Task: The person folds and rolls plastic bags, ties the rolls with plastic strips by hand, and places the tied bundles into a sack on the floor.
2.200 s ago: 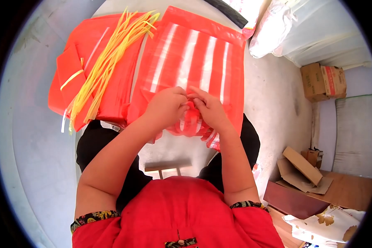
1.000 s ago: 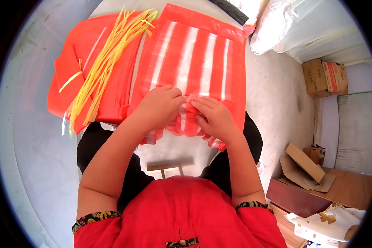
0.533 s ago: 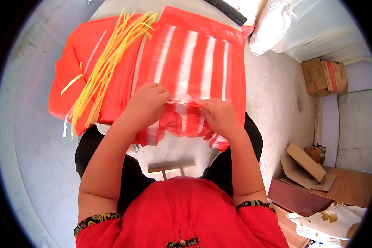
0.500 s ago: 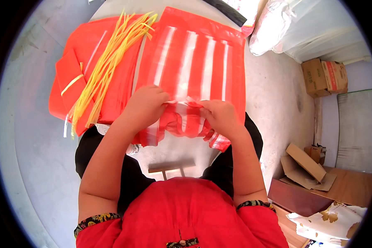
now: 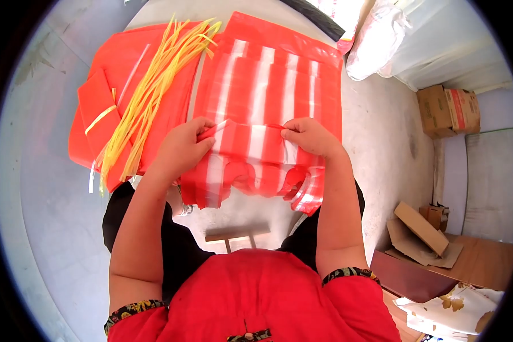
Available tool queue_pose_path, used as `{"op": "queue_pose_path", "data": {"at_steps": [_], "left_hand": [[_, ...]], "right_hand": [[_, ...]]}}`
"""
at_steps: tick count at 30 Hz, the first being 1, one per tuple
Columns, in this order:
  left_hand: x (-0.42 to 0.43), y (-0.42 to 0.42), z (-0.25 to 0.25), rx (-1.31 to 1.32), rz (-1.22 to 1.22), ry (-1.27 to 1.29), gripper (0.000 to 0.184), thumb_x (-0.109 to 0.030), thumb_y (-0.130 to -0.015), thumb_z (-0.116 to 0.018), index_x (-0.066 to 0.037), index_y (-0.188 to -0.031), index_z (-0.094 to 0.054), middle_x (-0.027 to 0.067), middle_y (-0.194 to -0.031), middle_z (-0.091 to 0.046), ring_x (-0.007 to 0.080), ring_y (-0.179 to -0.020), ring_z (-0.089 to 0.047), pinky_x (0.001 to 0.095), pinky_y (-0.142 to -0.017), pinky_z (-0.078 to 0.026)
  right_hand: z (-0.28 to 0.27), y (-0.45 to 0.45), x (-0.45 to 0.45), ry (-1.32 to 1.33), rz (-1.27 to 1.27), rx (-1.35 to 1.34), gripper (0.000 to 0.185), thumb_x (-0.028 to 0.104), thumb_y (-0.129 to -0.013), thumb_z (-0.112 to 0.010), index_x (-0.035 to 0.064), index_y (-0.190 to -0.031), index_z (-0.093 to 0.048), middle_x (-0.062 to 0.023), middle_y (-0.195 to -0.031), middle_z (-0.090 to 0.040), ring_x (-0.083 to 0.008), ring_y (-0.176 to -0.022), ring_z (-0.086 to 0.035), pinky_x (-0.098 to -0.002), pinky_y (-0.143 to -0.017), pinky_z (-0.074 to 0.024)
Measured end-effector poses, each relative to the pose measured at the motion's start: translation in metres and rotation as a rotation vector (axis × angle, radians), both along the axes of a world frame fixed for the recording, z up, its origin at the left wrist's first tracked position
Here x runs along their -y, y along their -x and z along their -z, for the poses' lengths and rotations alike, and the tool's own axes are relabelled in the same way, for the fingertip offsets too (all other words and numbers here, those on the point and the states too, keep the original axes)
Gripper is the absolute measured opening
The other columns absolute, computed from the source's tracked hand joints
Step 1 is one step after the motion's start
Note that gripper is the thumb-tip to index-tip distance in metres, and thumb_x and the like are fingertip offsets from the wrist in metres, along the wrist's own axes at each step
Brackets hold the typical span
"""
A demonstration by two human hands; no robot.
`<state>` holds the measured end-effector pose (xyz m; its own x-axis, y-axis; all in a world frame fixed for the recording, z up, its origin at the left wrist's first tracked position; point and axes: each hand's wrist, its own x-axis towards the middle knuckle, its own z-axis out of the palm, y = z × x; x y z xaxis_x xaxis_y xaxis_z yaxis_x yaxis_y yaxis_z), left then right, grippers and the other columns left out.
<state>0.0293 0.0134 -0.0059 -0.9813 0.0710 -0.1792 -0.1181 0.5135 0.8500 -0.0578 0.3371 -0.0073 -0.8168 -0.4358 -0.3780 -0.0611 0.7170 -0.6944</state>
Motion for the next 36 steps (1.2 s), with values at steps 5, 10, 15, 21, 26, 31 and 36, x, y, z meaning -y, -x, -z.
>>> {"op": "queue_pose_path", "data": {"at_steps": [5, 10, 15, 21, 26, 31, 36], "left_hand": [[-0.006, 0.001, -0.002, -0.047, -0.047, 0.141, 0.026, -0.013, -0.095, -0.069, -0.004, -0.119, -0.062, 0.0155, -0.102, -0.073, 0.0325, -0.095, -0.071, 0.0411, -0.084, -0.055], [-0.010, 0.003, 0.007, -0.133, -0.049, 0.226, 0.019, -0.012, -0.095, -0.067, -0.004, -0.106, -0.054, 0.0166, -0.091, -0.067, 0.0395, -0.089, -0.068, 0.0448, -0.077, -0.053], [-0.010, 0.002, 0.008, -0.142, -0.031, 0.250, 0.014, -0.011, -0.095, -0.066, -0.004, -0.103, -0.056, 0.0159, -0.087, -0.066, 0.0380, -0.085, -0.068, 0.0449, -0.074, -0.052], [-0.010, 0.001, 0.014, -0.123, -0.045, 0.171, 0.017, -0.012, -0.094, -0.068, -0.006, -0.109, -0.061, 0.0150, -0.086, -0.067, 0.0353, -0.085, -0.069, 0.0438, -0.075, -0.053], [-0.009, -0.009, 0.001, -0.183, 0.050, 0.289, 0.033, -0.013, -0.087, -0.076, -0.008, -0.116, -0.063, 0.0147, -0.104, -0.067, 0.0359, -0.098, -0.069, 0.0428, -0.086, -0.056], [-0.005, -0.011, -0.001, -0.124, 0.113, 0.333, 0.043, -0.009, -0.082, -0.076, -0.008, -0.122, -0.061, 0.0150, -0.131, -0.058, 0.0381, -0.108, -0.067, 0.0453, -0.091, -0.056], [-0.008, -0.013, -0.010, -0.108, 0.147, 0.402, 0.045, -0.003, -0.081, -0.071, -0.007, -0.125, -0.062, 0.0152, -0.132, -0.056, 0.0398, -0.108, -0.067, 0.0468, -0.090, -0.057]], "right_hand": [[0.004, -0.005, 0.009, -0.063, 0.046, -0.173, 0.022, 0.021, -0.100, -0.069, -0.0007, -0.095, -0.070, -0.0080, -0.076, -0.064, -0.0188, -0.073, -0.061, -0.0345, -0.070, -0.0498], [0.002, -0.022, 0.020, -0.104, 0.148, -0.424, 0.017, 0.017, -0.095, -0.073, 0.0005, -0.099, -0.071, -0.0148, -0.090, -0.072, -0.0312, -0.084, -0.068, -0.0388, -0.077, -0.0542], [0.022, -0.047, -0.002, 0.032, 0.003, -0.932, 0.021, 0.009, -0.089, -0.077, 0.0003, -0.107, -0.071, -0.0140, -0.113, -0.072, -0.0342, -0.102, -0.067, -0.0447, -0.087, -0.0551], [0.016, -0.092, -0.006, -0.016, -0.140, -0.916, 0.032, 0.002, -0.088, -0.073, 0.0007, -0.119, -0.071, -0.0125, -0.132, -0.069, -0.0347, -0.126, -0.063, -0.0464, -0.108, -0.0501], [0.016, -0.087, -0.018, -0.035, -0.117, -0.748, 0.043, -0.007, -0.086, -0.063, 0.0022, -0.128, -0.069, -0.0115, -0.144, -0.064, -0.0336, -0.140, -0.054, -0.0442, -0.118, -0.0457], [0.007, -0.080, -0.022, -0.090, -0.171, -0.647, 0.054, -0.012, -0.081, -0.059, 0.0028, -0.132, -0.067, -0.0141, -0.147, -0.062, -0.0336, -0.144, -0.051, -0.0449, -0.118, -0.0450], [0.003, -0.081, -0.025, -0.144, -0.125, -0.598, 0.059, -0.013, -0.079, -0.056, 0.0039, -0.135, -0.065, -0.0123, -0.150, -0.060, -0.0320, -0.146, -0.049, -0.0433, -0.119, -0.0431]]}}
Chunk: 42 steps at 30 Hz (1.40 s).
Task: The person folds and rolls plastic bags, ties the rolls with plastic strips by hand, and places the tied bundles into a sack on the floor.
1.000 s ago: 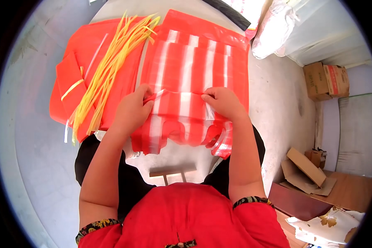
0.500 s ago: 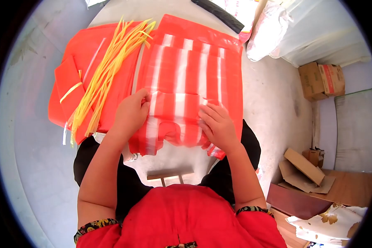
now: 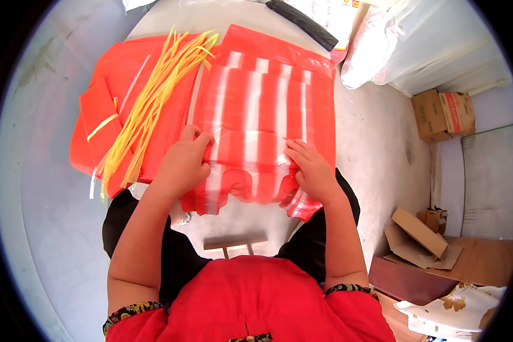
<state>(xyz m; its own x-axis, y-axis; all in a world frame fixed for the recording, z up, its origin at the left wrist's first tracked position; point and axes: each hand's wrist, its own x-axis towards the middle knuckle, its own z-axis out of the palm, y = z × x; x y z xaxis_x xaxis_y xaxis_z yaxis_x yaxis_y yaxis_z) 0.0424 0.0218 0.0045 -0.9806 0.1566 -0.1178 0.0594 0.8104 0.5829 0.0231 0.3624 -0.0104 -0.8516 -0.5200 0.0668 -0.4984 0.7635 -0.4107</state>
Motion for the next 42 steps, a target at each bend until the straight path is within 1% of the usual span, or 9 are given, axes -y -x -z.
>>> {"op": "queue_pose_path", "data": {"at_steps": [13, 19, 25, 28, 31, 34, 38, 41, 42], "left_hand": [[0.000, 0.000, 0.015, -0.252, 0.140, 0.313, 0.030, -0.004, -0.085, -0.065, -0.005, -0.115, -0.070, 0.0130, -0.112, -0.066, 0.0347, -0.097, -0.069, 0.0468, -0.083, -0.057], [0.003, 0.000, 0.015, -0.381, 0.128, 0.232, 0.019, -0.001, -0.084, -0.065, -0.004, -0.101, -0.071, 0.0117, -0.109, -0.067, 0.0334, -0.104, -0.066, 0.0439, -0.088, -0.055], [0.012, 0.000, 0.005, -0.478, 0.111, -0.111, 0.012, 0.003, -0.079, -0.063, 0.001, -0.091, -0.065, 0.0108, -0.109, -0.068, 0.0332, -0.103, -0.064, 0.0415, -0.091, -0.053], [0.020, 0.001, 0.009, -0.227, 0.084, -0.488, 0.006, 0.002, -0.083, -0.059, 0.000, -0.089, -0.060, 0.0047, -0.099, -0.067, 0.0209, -0.094, -0.062, 0.0341, -0.086, -0.050], [0.021, 0.000, -0.005, 0.272, -0.081, -0.807, 0.005, -0.001, -0.090, -0.055, -0.003, -0.092, -0.059, -0.0021, -0.091, -0.060, 0.0092, -0.087, -0.055, 0.0270, -0.080, -0.046], [0.020, 0.005, 0.004, 0.314, -0.093, -0.745, 0.009, -0.008, -0.098, -0.056, -0.003, -0.101, -0.063, -0.0030, -0.095, -0.060, 0.0059, -0.090, -0.054, 0.0253, -0.081, -0.047], [0.006, 0.008, 0.014, 0.254, -0.227, -0.718, 0.014, -0.014, -0.102, -0.057, -0.002, -0.107, -0.060, 0.0010, -0.094, -0.062, 0.0088, -0.090, -0.057, 0.0279, -0.082, -0.048], [0.006, 0.013, 0.031, 0.195, -0.240, -0.636, 0.018, -0.018, -0.104, -0.057, -0.002, -0.112, -0.058, 0.0068, -0.094, -0.062, 0.0131, -0.090, -0.059, 0.0310, -0.083, -0.049], [0.006, 0.014, 0.035, 0.175, -0.241, -0.619, 0.019, -0.019, -0.104, -0.057, -0.002, -0.112, -0.057, 0.0092, -0.094, -0.063, 0.0156, -0.090, -0.061, 0.0325, -0.084, -0.050]], "right_hand": [[0.007, 0.005, -0.009, -0.035, -0.018, -0.129, 0.059, -0.010, -0.081, -0.059, 0.0059, -0.137, -0.065, -0.0101, -0.149, -0.061, -0.0309, -0.142, -0.053, -0.0426, -0.117, -0.0461], [0.004, 0.007, -0.016, -0.033, 0.049, -0.074, 0.055, -0.007, -0.084, -0.059, 0.0079, -0.136, -0.067, -0.0104, -0.145, -0.064, -0.0323, -0.139, -0.056, -0.0416, -0.113, -0.0490], [-0.038, -0.004, -0.021, 0.060, 0.180, 0.185, 0.042, -0.008, -0.089, -0.060, 0.0040, -0.128, -0.071, -0.0102, -0.128, -0.075, -0.0282, -0.120, -0.070, -0.0358, -0.104, -0.0551], [-0.041, -0.009, -0.044, 0.342, 0.311, 0.463, 0.030, 0.002, -0.095, -0.067, 0.0029, -0.125, -0.071, -0.0091, -0.111, -0.075, -0.0188, -0.107, -0.071, -0.0344, -0.094, -0.0558], [-0.031, -0.004, -0.066, 0.705, 0.392, 0.697, 0.017, 0.007, -0.098, -0.070, 0.0011, -0.114, -0.072, -0.0038, -0.100, -0.072, -0.0109, -0.098, -0.067, -0.0302, -0.085, -0.0538], [-0.010, 0.008, -0.068, 0.741, 0.450, 0.568, 0.010, 0.009, -0.097, -0.071, 0.0020, -0.105, -0.070, 0.0000, -0.096, -0.068, -0.0087, -0.091, -0.062, -0.0269, -0.081, -0.0511], [0.026, 0.019, -0.065, 0.766, 0.530, 0.471, 0.014, 0.004, -0.101, -0.067, 0.0048, -0.114, -0.063, 0.0003, -0.101, -0.067, -0.0065, -0.091, -0.061, -0.0241, -0.086, -0.0525], [0.040, 0.019, -0.063, 0.862, 0.554, 0.488, 0.024, 0.006, -0.102, -0.065, 0.0052, -0.125, -0.058, -0.0018, -0.110, -0.067, -0.0087, -0.099, -0.062, -0.0254, -0.090, -0.0520], [0.043, 0.020, -0.063, 0.787, 0.535, 0.404, 0.026, 0.006, -0.103, -0.065, 0.0054, -0.127, -0.057, -0.0025, -0.113, -0.066, -0.0093, -0.102, -0.062, -0.0259, -0.092, -0.0518]]}}
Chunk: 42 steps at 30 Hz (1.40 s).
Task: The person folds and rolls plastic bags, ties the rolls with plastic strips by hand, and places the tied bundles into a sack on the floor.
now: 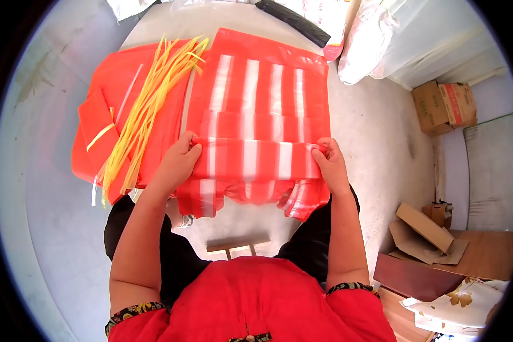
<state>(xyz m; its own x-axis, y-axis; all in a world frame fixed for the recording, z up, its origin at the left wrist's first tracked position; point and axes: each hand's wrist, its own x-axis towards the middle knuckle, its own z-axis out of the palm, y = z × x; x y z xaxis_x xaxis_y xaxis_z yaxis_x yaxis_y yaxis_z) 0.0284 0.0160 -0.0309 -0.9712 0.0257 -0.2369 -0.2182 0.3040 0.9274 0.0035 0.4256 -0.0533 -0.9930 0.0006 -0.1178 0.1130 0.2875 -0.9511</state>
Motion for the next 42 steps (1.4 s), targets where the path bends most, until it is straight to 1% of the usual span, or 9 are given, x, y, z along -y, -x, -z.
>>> {"op": "queue_pose_path", "data": {"at_steps": [5, 7, 10, 13, 16, 19, 22, 28, 42], "left_hand": [[-0.001, 0.003, 0.005, 0.002, -0.007, 0.069, 0.019, -0.018, -0.107, -0.055, -0.002, -0.117, -0.058, 0.0043, -0.103, -0.063, 0.0119, -0.100, -0.058, 0.0297, -0.091, -0.048], [-0.002, 0.004, 0.005, -0.008, -0.010, 0.079, 0.018, -0.018, -0.107, -0.054, -0.002, -0.117, -0.058, 0.0052, -0.102, -0.063, 0.0126, -0.100, -0.058, 0.0302, -0.091, -0.048], [-0.004, 0.004, 0.005, -0.048, -0.026, 0.115, 0.022, -0.022, -0.105, -0.055, -0.002, -0.112, -0.055, 0.0197, -0.099, -0.066, 0.0323, -0.097, -0.067, 0.0414, -0.087, -0.051], [-0.005, 0.005, 0.007, -0.055, -0.037, 0.119, 0.022, -0.022, -0.105, -0.055, -0.001, -0.112, -0.055, 0.0209, -0.098, -0.065, 0.0352, -0.098, -0.067, 0.0426, -0.087, -0.051], [-0.003, 0.004, 0.004, -0.037, -0.026, 0.157, 0.022, -0.023, -0.105, -0.056, -0.002, -0.112, -0.056, 0.0188, -0.098, -0.067, 0.0304, -0.095, -0.068, 0.0407, -0.085, -0.051], [-0.002, 0.005, 0.003, 0.055, -0.040, 0.074, 0.018, -0.018, -0.106, -0.058, -0.003, -0.116, -0.059, 0.0072, -0.099, -0.066, 0.0115, -0.092, -0.061, 0.0301, -0.083, -0.050], [0.002, 0.006, 0.011, 0.002, -0.050, 0.034, 0.017, -0.017, -0.105, -0.061, -0.004, -0.116, -0.059, 0.0056, -0.094, -0.068, 0.0105, -0.086, -0.062, 0.0304, -0.078, -0.051], [-0.008, 0.005, 0.000, -0.142, -0.109, 0.226, 0.019, -0.018, -0.102, -0.066, -0.003, -0.112, -0.060, 0.0084, -0.084, -0.071, 0.0173, -0.078, -0.066, 0.0337, -0.074, -0.052], [-0.007, 0.010, 0.007, -0.153, -0.097, 0.361, 0.023, -0.022, -0.101, -0.068, -0.002, -0.110, -0.059, 0.0178, -0.086, -0.072, 0.0314, -0.081, -0.071, 0.0417, -0.074, -0.053]], "right_hand": [[-0.009, -0.003, 0.005, -0.210, -0.043, -0.127, 0.031, 0.006, -0.104, -0.063, 0.0063, -0.133, -0.054, -0.0044, -0.126, -0.061, -0.0108, -0.115, -0.059, -0.0272, -0.098, -0.0504], [0.000, -0.003, 0.001, -0.150, -0.027, -0.126, 0.031, 0.013, -0.102, -0.067, 0.0036, -0.129, -0.058, -0.0095, -0.124, -0.065, -0.0188, -0.118, -0.060, -0.0324, -0.103, -0.0477], [0.000, -0.005, 0.004, -0.057, -0.014, -0.062, 0.027, 0.015, -0.100, -0.068, 0.0023, -0.124, -0.062, -0.0109, -0.119, -0.067, -0.0217, -0.114, -0.062, -0.0337, -0.102, -0.0474], [0.000, -0.005, 0.006, -0.079, -0.015, -0.074, 0.021, 0.012, -0.101, -0.066, 0.0020, -0.119, -0.064, -0.0089, -0.114, -0.067, -0.0197, -0.108, -0.063, -0.0318, -0.098, -0.0484], [-0.004, -0.005, 0.007, -0.136, -0.021, -0.094, 0.019, 0.013, -0.101, -0.065, 0.0013, -0.117, -0.066, -0.0088, -0.115, -0.068, -0.0196, -0.109, -0.063, -0.0317, -0.099, -0.0486], [-0.008, -0.004, 0.010, -0.185, -0.037, -0.131, 0.023, 0.014, -0.102, -0.065, 0.0010, -0.120, -0.067, -0.0105, -0.119, -0.069, -0.0221, -0.113, -0.064, -0.0331, -0.101, -0.0486], [-0.010, -0.002, 0.014, -0.233, -0.062, -0.153, 0.027, 0.014, -0.101, -0.065, 0.0013, -0.124, -0.068, -0.0125, -0.123, -0.068, -0.0253, -0.119, -0.064, -0.0347, -0.104, -0.0481], [-0.002, -0.003, 0.013, -0.256, -0.028, -0.191, 0.028, 0.013, -0.098, -0.068, 0.0019, -0.123, -0.069, -0.0136, -0.130, -0.066, -0.0273, -0.124, -0.062, -0.0357, -0.108, -0.0465], [0.006, -0.009, 0.016, -0.163, 0.101, -0.201, 0.019, 0.012, -0.096, -0.071, 0.0033, -0.113, -0.074, -0.0121, -0.135, -0.064, -0.0271, -0.128, -0.060, -0.0367, -0.111, -0.0453]]}}
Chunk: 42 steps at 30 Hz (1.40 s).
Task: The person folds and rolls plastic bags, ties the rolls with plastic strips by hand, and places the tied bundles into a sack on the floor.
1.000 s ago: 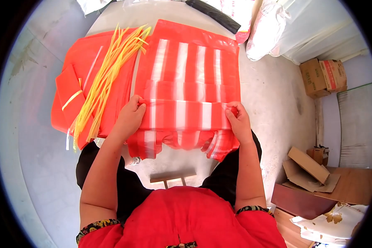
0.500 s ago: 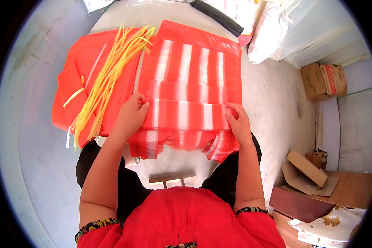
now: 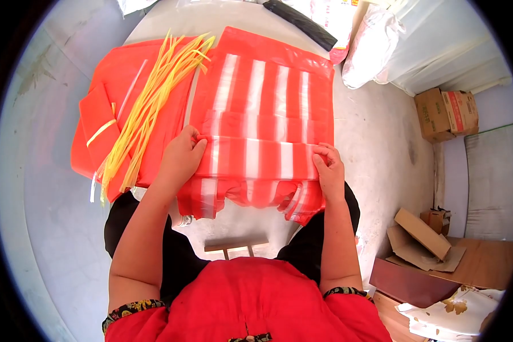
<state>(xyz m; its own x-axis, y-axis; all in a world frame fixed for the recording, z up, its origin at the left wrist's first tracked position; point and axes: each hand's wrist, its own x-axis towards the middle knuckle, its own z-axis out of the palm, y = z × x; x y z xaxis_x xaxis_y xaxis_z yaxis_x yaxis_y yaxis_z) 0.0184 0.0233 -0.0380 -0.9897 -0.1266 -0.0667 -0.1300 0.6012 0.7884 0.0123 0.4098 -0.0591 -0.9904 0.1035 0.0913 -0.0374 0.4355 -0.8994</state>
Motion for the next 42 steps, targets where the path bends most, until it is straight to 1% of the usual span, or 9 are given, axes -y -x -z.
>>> {"op": "queue_pose_path", "data": {"at_steps": [4, 8, 14, 20, 25, 31, 37, 42], "left_hand": [[0.000, 0.000, -0.001, -0.008, 0.009, 0.025, 0.024, -0.023, -0.102, -0.067, -0.002, -0.110, -0.059, 0.0205, -0.091, -0.072, 0.0364, -0.087, -0.072, 0.0446, -0.077, -0.054], [0.001, 0.000, 0.002, 0.004, 0.017, 0.047, 0.024, -0.024, -0.102, -0.066, -0.003, -0.111, -0.059, 0.0210, -0.094, -0.072, 0.0376, -0.090, -0.072, 0.0453, -0.078, -0.054], [-0.001, -0.001, -0.005, 0.039, 0.013, 0.053, 0.024, -0.025, -0.103, -0.065, -0.003, -0.112, -0.057, 0.0214, -0.096, -0.071, 0.0384, -0.093, -0.071, 0.0457, -0.080, -0.054], [0.000, -0.002, -0.006, 0.066, 0.031, 0.033, 0.024, -0.024, -0.104, -0.064, -0.002, -0.110, -0.056, 0.0229, -0.096, -0.069, 0.0413, -0.093, -0.069, 0.0475, -0.080, -0.053], [0.001, -0.002, -0.006, 0.039, 0.045, 0.030, 0.024, -0.023, -0.104, -0.063, -0.001, -0.108, -0.054, 0.0253, -0.096, -0.068, 0.0440, -0.093, -0.068, 0.0487, -0.080, -0.052], [-0.001, 0.000, -0.005, 0.036, 0.034, 0.022, 0.024, -0.024, -0.104, -0.063, -0.001, -0.107, -0.055, 0.0254, -0.095, -0.068, 0.0454, -0.092, -0.068, 0.0501, -0.079, -0.052], [-0.005, 0.000, -0.008, 0.014, 0.038, 0.200, 0.025, -0.025, -0.102, -0.064, -0.002, -0.106, -0.056, 0.0264, -0.096, -0.070, 0.0475, -0.093, -0.068, 0.0545, -0.078, -0.052], [-0.005, 0.001, -0.011, 0.024, 0.053, 0.291, 0.027, -0.028, -0.102, -0.065, -0.002, -0.104, -0.057, 0.0252, -0.095, -0.071, 0.0459, -0.092, -0.068, 0.0551, -0.077, -0.052]], "right_hand": [[0.001, 0.000, 0.000, 0.006, 0.008, 0.009, 0.019, 0.012, -0.097, -0.070, 0.0033, -0.113, -0.074, -0.0117, -0.135, -0.064, -0.0268, -0.128, -0.060, -0.0365, -0.110, -0.0457], [0.002, 0.001, 0.000, 0.008, 0.008, 0.009, 0.019, 0.012, -0.097, -0.071, 0.0032, -0.113, -0.075, -0.0119, -0.134, -0.064, -0.0269, -0.127, -0.060, -0.0365, -0.109, -0.0460], [0.003, -0.002, -0.002, -0.062, 0.002, 0.004, 0.020, 0.012, -0.096, -0.071, 0.0020, -0.112, -0.075, -0.0120, -0.128, -0.066, -0.0269, -0.122, -0.063, -0.0361, -0.106, -0.0482], [-0.006, -0.005, 0.000, -0.028, 0.002, 0.043, 0.020, 0.011, -0.096, -0.070, 0.0011, -0.113, -0.074, -0.0109, -0.125, -0.067, -0.0254, -0.119, -0.064, -0.0350, -0.104, -0.0492], [-0.006, -0.003, 0.003, 0.011, 0.005, 0.018, 0.020, 0.010, -0.098, -0.069, 0.0016, -0.115, -0.074, -0.0109, -0.129, -0.065, -0.0246, -0.122, -0.062, -0.0349, -0.106, -0.0483], [-0.002, -0.003, 0.003, 0.015, 0.028, 0.018, 0.021, 0.011, -0.098, -0.069, 0.0022, -0.116, -0.075, -0.0114, -0.135, -0.062, -0.0248, -0.126, -0.060, -0.0347, -0.108, -0.0470], [-0.003, -0.005, 0.005, 0.004, 0.038, 0.024, 0.024, 0.013, -0.098, -0.070, 0.0032, -0.119, -0.075, -0.0112, -0.139, -0.060, -0.0258, -0.129, -0.058, -0.0361, -0.110, -0.0463], [0.000, -0.004, 0.002, -0.021, 0.020, 0.022, 0.025, 0.014, -0.098, -0.070, 0.0039, -0.121, -0.075, -0.0114, -0.141, -0.059, -0.0270, -0.131, -0.058, -0.0372, -0.110, -0.0464]]}}
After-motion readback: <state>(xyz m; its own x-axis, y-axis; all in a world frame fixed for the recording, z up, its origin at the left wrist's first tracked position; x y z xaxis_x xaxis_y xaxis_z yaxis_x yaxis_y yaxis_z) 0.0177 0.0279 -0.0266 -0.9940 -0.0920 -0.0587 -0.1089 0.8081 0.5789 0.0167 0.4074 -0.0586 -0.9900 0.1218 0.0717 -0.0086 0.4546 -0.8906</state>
